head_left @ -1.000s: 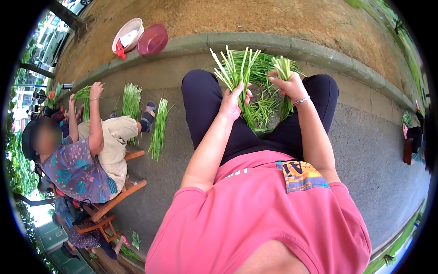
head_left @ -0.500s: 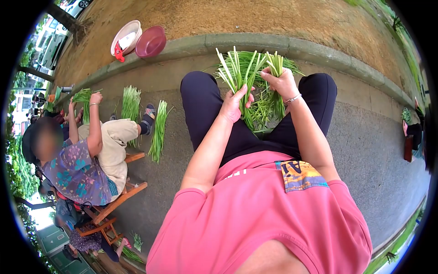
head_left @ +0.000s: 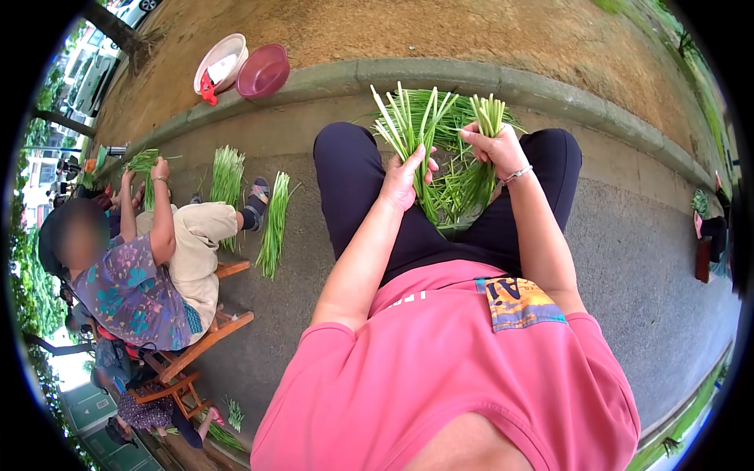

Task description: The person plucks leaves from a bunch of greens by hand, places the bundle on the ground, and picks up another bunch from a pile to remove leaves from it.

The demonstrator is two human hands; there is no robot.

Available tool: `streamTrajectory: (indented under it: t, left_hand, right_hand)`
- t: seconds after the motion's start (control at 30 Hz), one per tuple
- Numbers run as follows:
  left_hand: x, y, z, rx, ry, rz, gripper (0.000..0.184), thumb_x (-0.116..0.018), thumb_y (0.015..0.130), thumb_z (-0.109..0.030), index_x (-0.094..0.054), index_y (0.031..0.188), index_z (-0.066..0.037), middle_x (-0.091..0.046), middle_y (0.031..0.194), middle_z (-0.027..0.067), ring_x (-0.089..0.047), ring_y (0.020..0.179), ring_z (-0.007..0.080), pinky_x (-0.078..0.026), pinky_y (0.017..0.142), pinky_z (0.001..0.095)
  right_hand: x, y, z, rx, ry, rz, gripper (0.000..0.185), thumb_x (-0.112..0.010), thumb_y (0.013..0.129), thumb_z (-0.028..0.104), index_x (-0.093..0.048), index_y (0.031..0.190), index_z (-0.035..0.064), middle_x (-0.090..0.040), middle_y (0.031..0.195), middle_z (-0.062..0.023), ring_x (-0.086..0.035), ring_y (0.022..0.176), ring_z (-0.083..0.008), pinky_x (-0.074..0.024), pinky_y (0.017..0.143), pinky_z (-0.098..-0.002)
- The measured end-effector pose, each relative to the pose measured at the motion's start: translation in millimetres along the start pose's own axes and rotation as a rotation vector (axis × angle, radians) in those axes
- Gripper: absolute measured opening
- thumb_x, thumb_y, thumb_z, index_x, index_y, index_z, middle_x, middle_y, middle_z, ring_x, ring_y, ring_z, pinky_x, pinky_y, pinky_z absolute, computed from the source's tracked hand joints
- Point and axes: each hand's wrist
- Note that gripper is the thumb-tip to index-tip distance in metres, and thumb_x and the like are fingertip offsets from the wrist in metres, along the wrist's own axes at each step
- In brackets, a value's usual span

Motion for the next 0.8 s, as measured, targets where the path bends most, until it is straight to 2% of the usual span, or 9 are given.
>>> streamTrajectory:
  t: [0.13, 0.27, 0.4, 0.63, 0.8]
  left_hand:
    - [1, 0, -2, 0.010, 0.002, -0.028, 0.030, -0.057, 0.085, -0.028, -0.056, 0.097, -0.001, -0.058, 0.072, 0.0072, -0.051, 0.055, 0.0121, -0.043, 0.050, 0.0224]
    - [1, -1, -3, -0.023, 0.013, -0.054, 0.027, -0.059, 0.085, -0.026, -0.058, 0.096, -0.002, -0.059, 0.074, 0.0071, -0.053, 0.057, 0.0117, -0.043, 0.050, 0.0225]
    - [1, -1, -2, -0.035, 0.006, -0.048, 0.025, -0.061, 0.083, -0.024, -0.059, 0.095, -0.003, -0.061, 0.078, 0.0070, -0.055, 0.060, 0.0114, -0.044, 0.051, 0.0225]
    - [1, -1, -3, -0.037, 0.026, -0.032, 0.025, -0.062, 0.083, -0.024, -0.060, 0.096, -0.003, -0.062, 0.080, 0.0072, -0.056, 0.063, 0.0116, -0.045, 0.051, 0.0230]
    - [-1, -1, -2, -0.044, 0.018, -0.057, 0.026, -0.060, 0.084, -0.025, -0.059, 0.096, -0.002, -0.061, 0.079, 0.0074, -0.055, 0.062, 0.0119, -0.044, 0.051, 0.0230]
  right_hand:
    - [5, 1, -8, -0.045, -0.226, 0.079, 0.018, -0.069, 0.076, 0.018, -0.060, 0.075, 0.0017, -0.049, 0.055, 0.0044, -0.040, 0.040, -0.0037, -0.0309, 0.037, -0.0185]
    - [-5, -1, -11, 0.032, -0.207, 0.027, 0.019, -0.071, 0.074, 0.021, -0.064, 0.072, 0.0038, -0.049, 0.050, 0.0040, -0.039, 0.039, -0.0028, -0.0306, 0.036, -0.0200]
    - [-5, 1, -13, -0.004, -0.344, -0.030, 0.014, -0.071, 0.072, 0.016, -0.065, 0.078, 0.0052, -0.049, 0.054, 0.0053, -0.040, 0.042, -0.0023, -0.0320, 0.039, -0.0196]
    - [-7, -1, -15, 0.064, -0.188, 0.022, 0.016, -0.069, 0.075, 0.017, -0.061, 0.073, 0.0042, -0.047, 0.051, 0.0049, -0.041, 0.040, -0.0039, -0.0320, 0.037, -0.0196]
    - [-5, 0, -15, -0.034, -0.223, -0.007, 0.012, -0.068, 0.075, 0.016, -0.063, 0.075, 0.0049, -0.049, 0.054, 0.0055, -0.041, 0.042, -0.0025, -0.0335, 0.038, -0.0192]
Point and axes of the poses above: each hand's wrist, its own y-axis towards the middle knuckle, its own x-axis out of the back of the hand, z = x × y
